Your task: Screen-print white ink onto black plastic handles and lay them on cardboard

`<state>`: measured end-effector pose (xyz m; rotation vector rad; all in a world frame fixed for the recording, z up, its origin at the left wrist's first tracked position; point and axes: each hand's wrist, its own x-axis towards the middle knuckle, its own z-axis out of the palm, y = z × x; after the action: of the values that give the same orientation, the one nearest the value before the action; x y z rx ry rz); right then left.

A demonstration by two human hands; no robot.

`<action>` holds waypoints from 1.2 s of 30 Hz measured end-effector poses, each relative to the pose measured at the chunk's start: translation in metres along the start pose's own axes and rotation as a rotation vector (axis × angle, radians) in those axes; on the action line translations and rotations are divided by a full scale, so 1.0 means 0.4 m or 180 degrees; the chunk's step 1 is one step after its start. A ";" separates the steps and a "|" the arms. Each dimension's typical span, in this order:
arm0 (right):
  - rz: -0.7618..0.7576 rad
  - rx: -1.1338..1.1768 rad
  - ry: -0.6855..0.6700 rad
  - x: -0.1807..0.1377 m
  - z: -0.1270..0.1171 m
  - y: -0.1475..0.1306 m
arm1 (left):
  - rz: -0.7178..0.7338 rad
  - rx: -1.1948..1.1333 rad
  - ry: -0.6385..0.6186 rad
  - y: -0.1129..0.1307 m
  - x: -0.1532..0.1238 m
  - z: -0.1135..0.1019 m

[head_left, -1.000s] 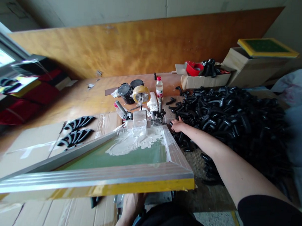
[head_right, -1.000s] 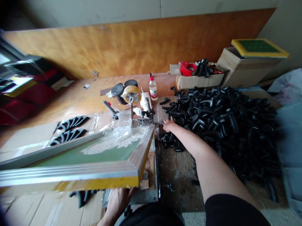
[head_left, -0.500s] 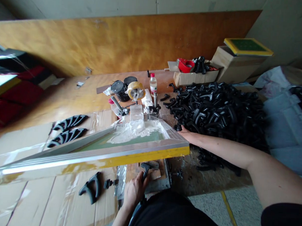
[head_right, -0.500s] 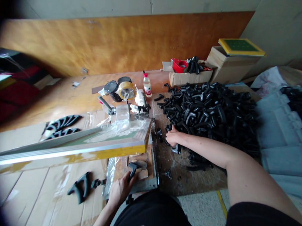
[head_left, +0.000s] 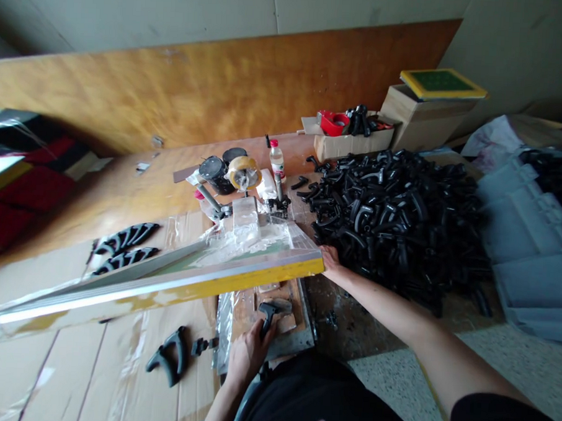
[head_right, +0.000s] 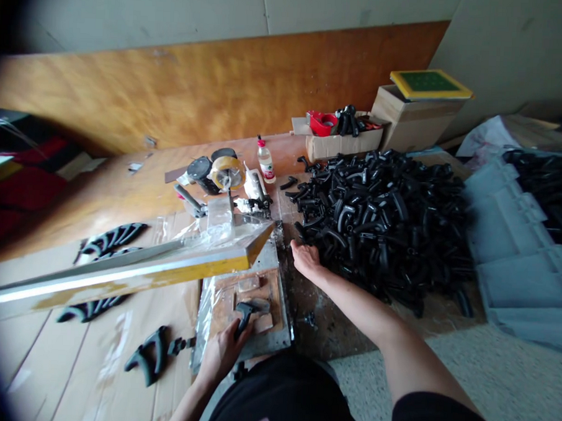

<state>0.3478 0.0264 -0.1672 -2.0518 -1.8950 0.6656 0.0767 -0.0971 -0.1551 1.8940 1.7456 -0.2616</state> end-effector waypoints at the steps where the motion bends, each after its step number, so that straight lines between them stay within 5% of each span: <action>1: -0.0012 -0.0106 -0.0031 -0.007 -0.007 0.010 | 0.0026 -0.0044 0.0007 0.001 0.000 -0.001; 6: -0.0091 -0.0593 -0.0055 -0.026 -0.078 0.076 | 0.0177 -0.0041 0.0146 0.045 0.013 -0.028; 11: 0.0293 -0.1319 0.0545 0.009 -0.156 0.132 | 0.0778 0.0255 0.0391 0.170 0.055 -0.069; 16: 0.0615 -0.1277 0.0392 0.031 -0.196 0.168 | 0.1239 0.0563 0.0538 0.271 0.113 -0.069; 24: 0.0431 -0.0591 0.1065 -0.082 -0.169 0.163 | 0.1696 0.0454 0.1017 0.172 0.121 0.006; 31: 0.0234 0.0169 0.0699 -0.170 -0.082 0.090 | 0.2239 0.0298 0.1062 0.063 0.101 0.052; 36: 0.0176 0.0558 0.0476 -0.195 -0.010 0.055 | 0.2215 0.0038 0.1442 0.078 0.097 0.072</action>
<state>0.3660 -0.0524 -0.1628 -1.9901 -1.6429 0.6471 0.1186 -0.0787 -0.1900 2.5667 1.2025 0.4472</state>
